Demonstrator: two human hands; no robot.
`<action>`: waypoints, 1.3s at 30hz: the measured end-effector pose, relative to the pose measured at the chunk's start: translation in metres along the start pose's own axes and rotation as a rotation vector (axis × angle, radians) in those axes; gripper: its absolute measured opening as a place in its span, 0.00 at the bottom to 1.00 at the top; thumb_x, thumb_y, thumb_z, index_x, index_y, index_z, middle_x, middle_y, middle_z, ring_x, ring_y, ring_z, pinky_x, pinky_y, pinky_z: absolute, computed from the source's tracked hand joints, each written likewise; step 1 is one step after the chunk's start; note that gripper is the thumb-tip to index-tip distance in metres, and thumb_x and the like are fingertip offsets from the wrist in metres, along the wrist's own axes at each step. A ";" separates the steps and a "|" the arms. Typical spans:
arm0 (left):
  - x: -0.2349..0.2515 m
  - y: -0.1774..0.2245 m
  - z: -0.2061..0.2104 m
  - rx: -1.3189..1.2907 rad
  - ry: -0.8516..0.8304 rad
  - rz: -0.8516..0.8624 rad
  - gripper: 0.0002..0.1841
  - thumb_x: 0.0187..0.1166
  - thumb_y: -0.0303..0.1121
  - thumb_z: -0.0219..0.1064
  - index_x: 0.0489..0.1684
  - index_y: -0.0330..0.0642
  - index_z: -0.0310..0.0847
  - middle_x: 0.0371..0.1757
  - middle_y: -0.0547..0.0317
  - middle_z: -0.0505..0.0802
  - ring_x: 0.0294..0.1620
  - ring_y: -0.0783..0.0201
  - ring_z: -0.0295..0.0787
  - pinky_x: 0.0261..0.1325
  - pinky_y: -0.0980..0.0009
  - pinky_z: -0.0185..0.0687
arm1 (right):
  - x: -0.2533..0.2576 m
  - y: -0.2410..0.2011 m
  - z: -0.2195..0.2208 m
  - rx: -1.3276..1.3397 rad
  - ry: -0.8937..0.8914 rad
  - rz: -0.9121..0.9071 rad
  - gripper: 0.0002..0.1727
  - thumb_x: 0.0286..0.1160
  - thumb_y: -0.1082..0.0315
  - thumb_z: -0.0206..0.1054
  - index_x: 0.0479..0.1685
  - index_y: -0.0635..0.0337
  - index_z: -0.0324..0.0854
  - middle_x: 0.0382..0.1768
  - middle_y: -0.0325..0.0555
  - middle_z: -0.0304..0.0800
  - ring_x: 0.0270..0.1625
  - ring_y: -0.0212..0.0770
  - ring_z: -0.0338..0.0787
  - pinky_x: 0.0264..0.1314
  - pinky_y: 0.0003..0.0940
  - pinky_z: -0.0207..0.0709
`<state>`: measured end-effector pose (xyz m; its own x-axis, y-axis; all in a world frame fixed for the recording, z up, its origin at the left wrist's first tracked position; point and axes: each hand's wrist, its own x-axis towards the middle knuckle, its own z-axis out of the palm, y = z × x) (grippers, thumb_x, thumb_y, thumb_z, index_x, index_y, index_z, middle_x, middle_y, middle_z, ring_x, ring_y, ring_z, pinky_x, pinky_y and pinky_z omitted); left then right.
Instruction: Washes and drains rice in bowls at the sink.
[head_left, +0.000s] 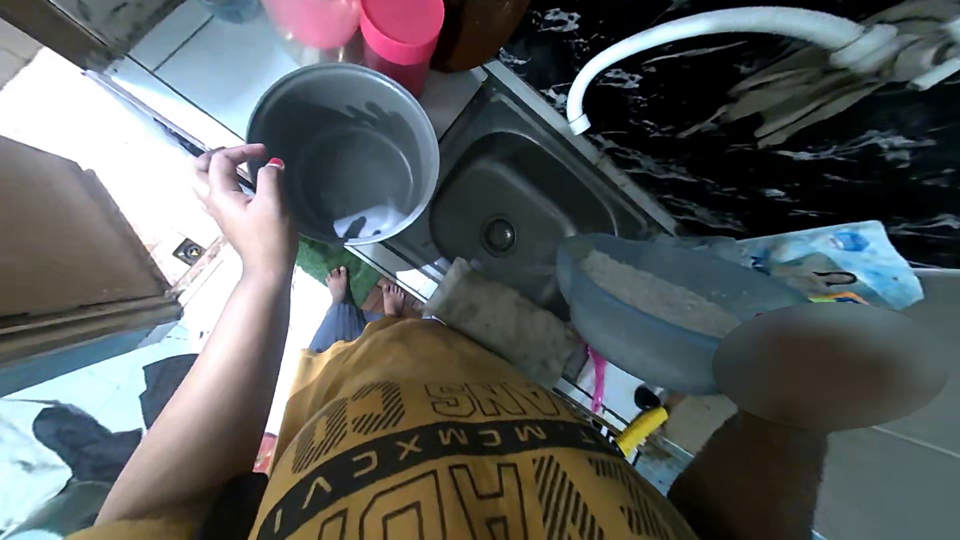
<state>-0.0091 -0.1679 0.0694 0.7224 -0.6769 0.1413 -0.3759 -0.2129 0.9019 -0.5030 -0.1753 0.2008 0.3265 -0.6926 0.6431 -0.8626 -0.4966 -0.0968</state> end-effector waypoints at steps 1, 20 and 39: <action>0.000 0.000 0.001 0.000 0.003 -0.006 0.16 0.78 0.40 0.65 0.57 0.43 0.86 0.70 0.46 0.80 0.76 0.54 0.70 0.77 0.58 0.62 | 0.000 0.000 0.000 0.003 -0.002 0.007 0.31 0.83 0.59 0.59 0.06 0.63 0.58 0.10 0.52 0.66 0.20 0.43 0.74 0.28 0.35 0.67; -0.011 -0.015 0.021 0.345 -0.164 0.050 0.27 0.76 0.44 0.67 0.71 0.37 0.79 0.85 0.30 0.70 0.90 0.32 0.56 0.88 0.36 0.48 | -0.010 -0.007 0.014 -0.086 -0.051 0.079 0.31 0.80 0.60 0.58 0.03 0.64 0.60 0.10 0.56 0.71 0.20 0.47 0.78 0.29 0.39 0.70; -0.010 -0.015 0.023 0.388 -0.218 0.044 0.19 0.78 0.47 0.64 0.56 0.45 0.89 0.80 0.39 0.79 0.86 0.31 0.61 0.82 0.31 0.51 | -0.006 -0.018 0.025 -0.131 -0.103 0.109 0.30 0.77 0.62 0.57 0.03 0.64 0.59 0.09 0.55 0.70 0.18 0.48 0.76 0.27 0.41 0.67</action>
<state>-0.0237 -0.1736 0.0447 0.5775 -0.8149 0.0494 -0.6237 -0.4013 0.6708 -0.4796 -0.1751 0.1801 0.2602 -0.7918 0.5525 -0.9357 -0.3480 -0.0581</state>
